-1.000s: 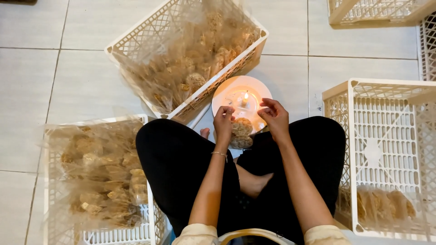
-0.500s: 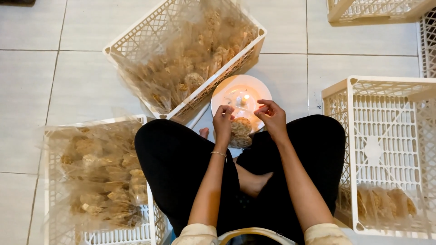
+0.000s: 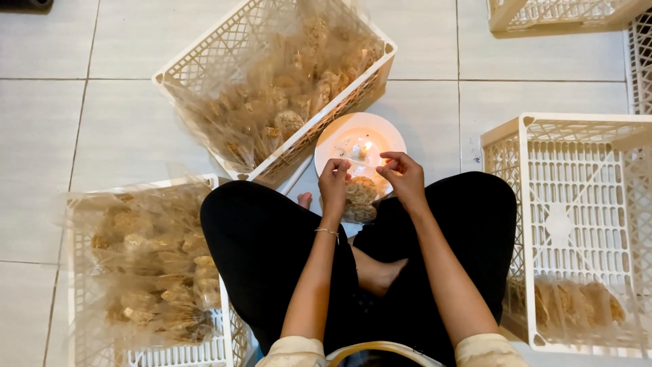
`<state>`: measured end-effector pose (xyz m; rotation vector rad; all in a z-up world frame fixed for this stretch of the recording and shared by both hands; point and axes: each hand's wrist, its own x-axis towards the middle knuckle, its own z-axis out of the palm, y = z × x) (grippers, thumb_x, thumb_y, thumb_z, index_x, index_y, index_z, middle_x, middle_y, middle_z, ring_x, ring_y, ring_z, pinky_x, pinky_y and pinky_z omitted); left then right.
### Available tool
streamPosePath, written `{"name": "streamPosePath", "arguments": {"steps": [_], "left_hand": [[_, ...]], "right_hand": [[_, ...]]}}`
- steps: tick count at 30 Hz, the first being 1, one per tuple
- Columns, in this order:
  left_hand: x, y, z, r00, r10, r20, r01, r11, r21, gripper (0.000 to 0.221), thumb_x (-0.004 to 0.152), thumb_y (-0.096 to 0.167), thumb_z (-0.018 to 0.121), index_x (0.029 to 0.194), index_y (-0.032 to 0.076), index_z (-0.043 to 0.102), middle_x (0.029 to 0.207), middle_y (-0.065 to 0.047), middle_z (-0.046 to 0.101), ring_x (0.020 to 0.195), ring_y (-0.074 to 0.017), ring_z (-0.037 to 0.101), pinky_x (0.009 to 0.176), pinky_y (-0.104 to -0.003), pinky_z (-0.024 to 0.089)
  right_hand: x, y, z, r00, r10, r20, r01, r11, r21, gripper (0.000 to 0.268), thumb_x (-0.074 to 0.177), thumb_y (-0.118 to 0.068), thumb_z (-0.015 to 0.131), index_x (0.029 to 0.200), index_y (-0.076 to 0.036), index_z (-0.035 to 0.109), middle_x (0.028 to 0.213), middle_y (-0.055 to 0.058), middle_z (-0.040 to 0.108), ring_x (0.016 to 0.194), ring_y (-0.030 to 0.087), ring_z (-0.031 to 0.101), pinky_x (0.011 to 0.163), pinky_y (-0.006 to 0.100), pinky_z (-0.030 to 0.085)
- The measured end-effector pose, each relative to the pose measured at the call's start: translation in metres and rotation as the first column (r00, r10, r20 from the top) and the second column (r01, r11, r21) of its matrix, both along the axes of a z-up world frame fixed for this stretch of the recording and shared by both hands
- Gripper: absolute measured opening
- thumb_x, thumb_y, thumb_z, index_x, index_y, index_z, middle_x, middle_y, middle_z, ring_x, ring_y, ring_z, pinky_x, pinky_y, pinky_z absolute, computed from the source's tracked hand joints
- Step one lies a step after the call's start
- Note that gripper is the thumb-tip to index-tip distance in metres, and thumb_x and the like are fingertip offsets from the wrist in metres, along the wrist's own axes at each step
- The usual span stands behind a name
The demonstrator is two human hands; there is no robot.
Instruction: Sealing plastic bags containing snacks using a candle flame
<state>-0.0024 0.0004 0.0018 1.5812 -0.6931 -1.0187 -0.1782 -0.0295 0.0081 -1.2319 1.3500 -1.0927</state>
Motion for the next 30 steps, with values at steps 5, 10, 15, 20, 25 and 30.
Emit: {"name": "streamPosePath", "arguments": {"steps": [5, 10, 15, 20, 25, 30], "left_hand": [[0.002, -0.002, -0.004, 1.0, 0.012, 0.017, -0.012, 1.0, 0.01, 0.012, 0.097, 0.025, 0.067, 0.092, 0.015, 0.073, 0.081, -0.002, 0.071, 0.065, -0.0127, 0.067, 0.064, -0.026, 0.054], [0.003, -0.002, -0.008, 0.999, 0.029, 0.038, -0.029, 1.0, 0.011, 0.011, 0.097, 0.024, 0.068, 0.092, 0.016, 0.073, 0.083, -0.002, 0.072, 0.066, -0.0125, 0.068, 0.064, -0.026, 0.053], [0.008, -0.005, -0.022, 0.986, 0.162, 0.037, -0.162, 0.987, 0.011, 0.012, 0.097, 0.024, 0.066, 0.092, 0.016, 0.072, 0.084, -0.003, 0.072, 0.067, -0.0127, 0.067, 0.06, -0.025, 0.051], [0.006, -0.008, -0.021, 0.977, 0.208, 0.054, -0.21, 0.977, 0.036, 0.011, 0.096, 0.025, 0.068, 0.091, 0.017, 0.073, 0.075, -0.002, 0.069, 0.061, -0.0127, 0.065, 0.062, -0.025, 0.051], [0.006, -0.005, -0.003, 0.971, 0.226, 0.075, -0.23, 0.972, 0.044, 0.011, 0.095, 0.025, 0.068, 0.091, 0.017, 0.073, 0.069, -0.002, 0.067, 0.061, -0.0125, 0.064, 0.063, -0.025, 0.051], [0.004, -0.005, -0.007, 0.957, 0.269, 0.112, -0.279, 0.957, 0.084, 0.009, 0.091, 0.028, 0.071, 0.09, 0.019, 0.074, 0.069, -0.002, 0.068, 0.061, -0.0126, 0.065, 0.064, -0.026, 0.052]], "right_hand": [[0.004, 0.003, 0.005, 0.997, 0.007, -0.078, 0.0, 0.996, 0.089, 0.031, 0.079, -0.021, 0.092, 0.106, -0.015, 0.078, 0.092, 0.005, 0.075, 0.094, 0.016, 0.068, 0.089, 0.03, 0.05], [0.008, 0.004, 0.018, 0.994, 0.004, -0.11, 0.009, 0.993, 0.12, 0.021, 0.08, -0.026, 0.092, 0.096, -0.017, 0.081, 0.099, 0.002, 0.076, 0.098, 0.015, 0.069, 0.088, 0.028, 0.051], [0.009, 0.008, 0.04, 0.999, -0.012, 0.046, 0.003, 0.982, 0.191, 0.035, 0.089, -0.023, 0.083, 0.12, -0.009, 0.074, 0.097, 0.006, 0.068, 0.097, 0.014, 0.062, 0.084, 0.028, 0.055], [0.005, 0.002, 0.007, 0.998, 0.033, -0.063, -0.016, 0.969, 0.246, 0.023, 0.088, -0.027, 0.083, 0.105, -0.013, 0.079, 0.09, 0.008, 0.071, 0.086, 0.016, 0.065, 0.078, 0.031, 0.055], [0.012, -0.002, -0.003, 0.993, 0.026, -0.118, 0.006, 0.965, 0.261, 0.009, 0.089, -0.022, 0.077, 0.094, -0.016, 0.081, 0.082, 0.007, 0.073, 0.074, 0.014, 0.065, 0.069, 0.026, 0.052], [0.019, -0.003, 0.0, 1.0, -0.026, -0.001, 0.025, 0.954, 0.299, 0.015, 0.095, -0.022, 0.072, 0.094, -0.009, 0.078, 0.084, 0.009, 0.071, 0.08, 0.015, 0.065, 0.074, 0.025, 0.056]]}}
